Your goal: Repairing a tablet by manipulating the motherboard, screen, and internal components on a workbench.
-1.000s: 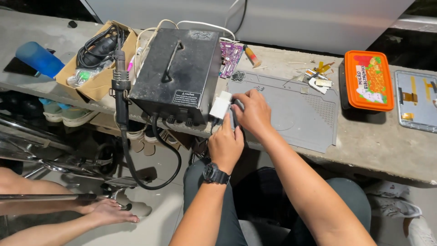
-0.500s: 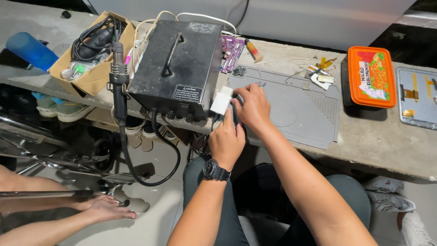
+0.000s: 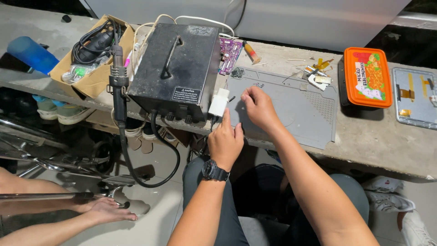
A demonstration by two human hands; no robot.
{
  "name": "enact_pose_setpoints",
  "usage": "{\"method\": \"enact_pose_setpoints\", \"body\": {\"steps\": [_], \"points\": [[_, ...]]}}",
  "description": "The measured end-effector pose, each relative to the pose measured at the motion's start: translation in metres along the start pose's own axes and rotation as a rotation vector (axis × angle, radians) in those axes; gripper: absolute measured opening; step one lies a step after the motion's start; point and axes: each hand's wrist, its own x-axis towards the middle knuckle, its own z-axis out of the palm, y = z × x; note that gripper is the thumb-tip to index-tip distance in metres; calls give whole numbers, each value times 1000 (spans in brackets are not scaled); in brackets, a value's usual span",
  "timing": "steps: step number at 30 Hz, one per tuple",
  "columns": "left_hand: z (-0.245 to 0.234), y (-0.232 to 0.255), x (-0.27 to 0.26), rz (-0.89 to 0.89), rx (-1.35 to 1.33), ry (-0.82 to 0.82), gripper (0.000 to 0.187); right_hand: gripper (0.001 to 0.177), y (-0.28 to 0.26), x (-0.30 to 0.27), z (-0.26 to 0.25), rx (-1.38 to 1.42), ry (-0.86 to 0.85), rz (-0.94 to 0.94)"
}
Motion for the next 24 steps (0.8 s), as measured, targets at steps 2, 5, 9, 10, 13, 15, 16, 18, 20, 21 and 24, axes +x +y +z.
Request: {"method": "enact_pose_setpoints", "body": {"steps": [2, 5, 9, 10, 13, 15, 16, 18, 20, 21, 24], "points": [[1, 0, 1, -3, -3, 7, 67, 7, -1, 1, 0, -51, 22, -36], [4, -1, -2, -8, 1, 8, 67, 12, -3, -1, 8, -198, 44, -116], [3, 1, -1, -18, -6, 18, 69, 22, -27, 2, 20, -441, -17, -93], [0, 2, 0, -19, -6, 20, 69, 22, -23, 5, 24, -441, -17, -96], [-2, 2, 0, -27, -26, 1, 69, 8, -15, 9, 34, -428, -16, -112], [3, -2, -2, -29, -24, 0, 70, 8, -14, 8, 33, -433, -34, -182], [3, -4, -2, -29, -24, -1, 70, 8, -12, 8, 33, -433, -34, -181], [4, -4, -2, -31, -42, -8, 72, 8, -5, 8, 29, -334, -43, -216], [-1, -1, -1, -30, -50, -10, 72, 8, -8, 6, 16, -274, -55, -195], [-4, 0, -1, -30, -51, -9, 71, 8, -11, 6, 10, -209, -70, -177], [-8, 4, 0, -26, -68, -2, 68, 11, -1, -2, -8, -22, -92, 38]]}}
